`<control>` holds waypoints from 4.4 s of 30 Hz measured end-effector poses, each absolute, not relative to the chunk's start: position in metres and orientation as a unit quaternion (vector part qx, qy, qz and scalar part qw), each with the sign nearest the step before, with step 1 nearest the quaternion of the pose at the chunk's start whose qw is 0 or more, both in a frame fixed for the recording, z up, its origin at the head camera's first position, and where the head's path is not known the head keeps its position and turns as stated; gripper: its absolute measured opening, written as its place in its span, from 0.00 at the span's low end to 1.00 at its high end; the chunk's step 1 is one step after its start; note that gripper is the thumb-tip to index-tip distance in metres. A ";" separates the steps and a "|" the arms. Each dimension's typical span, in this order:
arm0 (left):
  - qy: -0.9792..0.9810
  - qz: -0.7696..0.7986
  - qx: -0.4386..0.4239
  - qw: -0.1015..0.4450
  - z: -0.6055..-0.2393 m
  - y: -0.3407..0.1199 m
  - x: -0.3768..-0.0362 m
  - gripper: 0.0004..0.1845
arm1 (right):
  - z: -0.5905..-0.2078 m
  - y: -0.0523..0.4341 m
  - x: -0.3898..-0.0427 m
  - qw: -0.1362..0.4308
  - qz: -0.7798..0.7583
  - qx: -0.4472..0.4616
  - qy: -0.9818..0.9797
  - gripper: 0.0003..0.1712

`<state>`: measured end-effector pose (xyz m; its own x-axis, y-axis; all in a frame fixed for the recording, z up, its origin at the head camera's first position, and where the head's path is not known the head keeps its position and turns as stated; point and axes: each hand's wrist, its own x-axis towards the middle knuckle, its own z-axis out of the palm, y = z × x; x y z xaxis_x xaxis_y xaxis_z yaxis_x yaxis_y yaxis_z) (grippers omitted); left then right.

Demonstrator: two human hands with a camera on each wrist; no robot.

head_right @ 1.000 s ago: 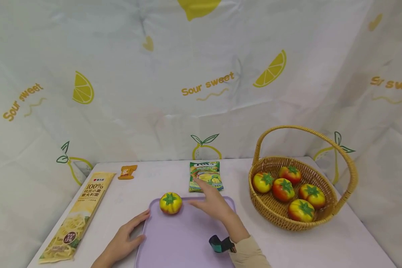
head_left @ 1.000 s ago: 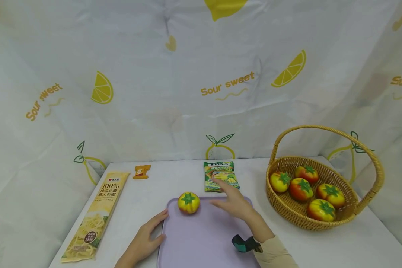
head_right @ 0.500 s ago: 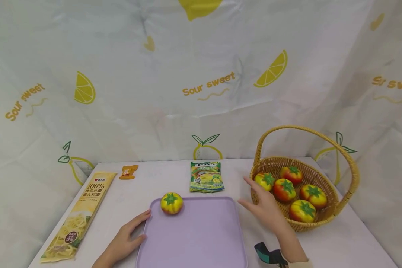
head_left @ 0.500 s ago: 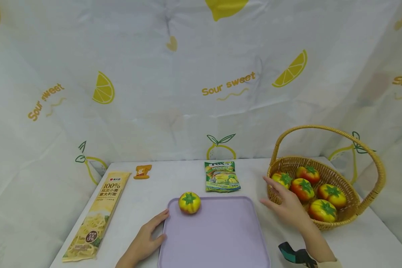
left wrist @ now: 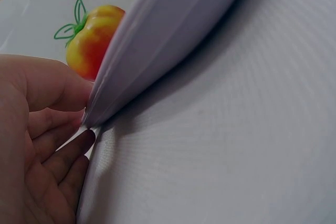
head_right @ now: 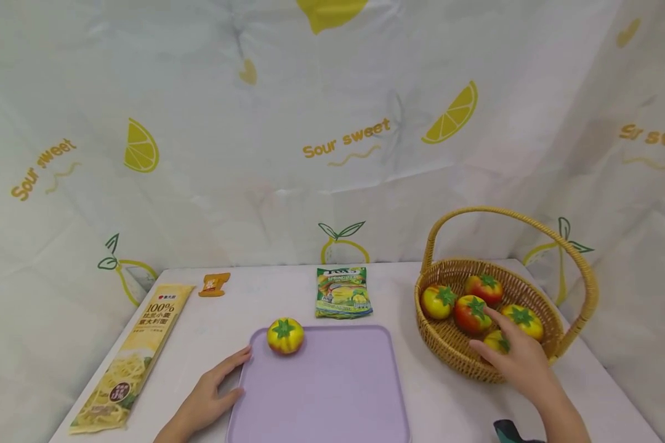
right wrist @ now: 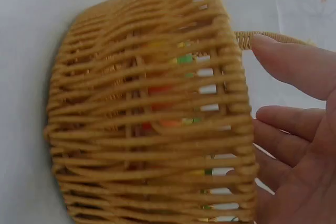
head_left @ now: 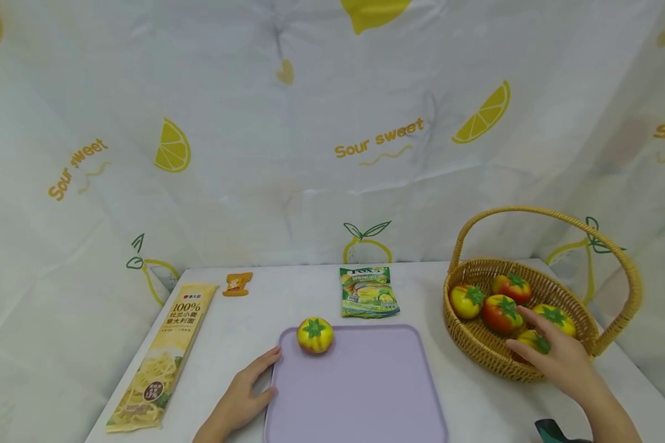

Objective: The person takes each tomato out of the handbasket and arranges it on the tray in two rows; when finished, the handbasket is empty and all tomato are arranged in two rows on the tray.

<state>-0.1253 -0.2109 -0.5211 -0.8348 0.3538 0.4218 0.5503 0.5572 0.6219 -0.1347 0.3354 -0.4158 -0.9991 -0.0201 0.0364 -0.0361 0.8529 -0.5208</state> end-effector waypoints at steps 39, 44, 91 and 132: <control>-0.889 -0.391 -0.218 0.097 -0.522 -0.210 -0.124 0.33 | -0.417 0.358 -0.154 -0.077 0.166 0.005 -0.983 0.48; -0.888 -0.391 -0.221 0.101 -0.522 -0.210 -0.124 0.33 | -0.413 0.357 -0.147 -0.030 0.183 0.012 -0.983 0.48; -0.886 -0.395 -0.226 0.091 -0.524 -0.211 -0.126 0.32 | -0.448 0.136 -0.179 0.055 0.379 0.170 -0.908 0.43; -0.887 -0.389 -0.226 0.101 -0.521 -0.211 -0.125 0.33 | -0.463 0.112 -0.198 -0.046 0.403 0.164 -0.899 0.49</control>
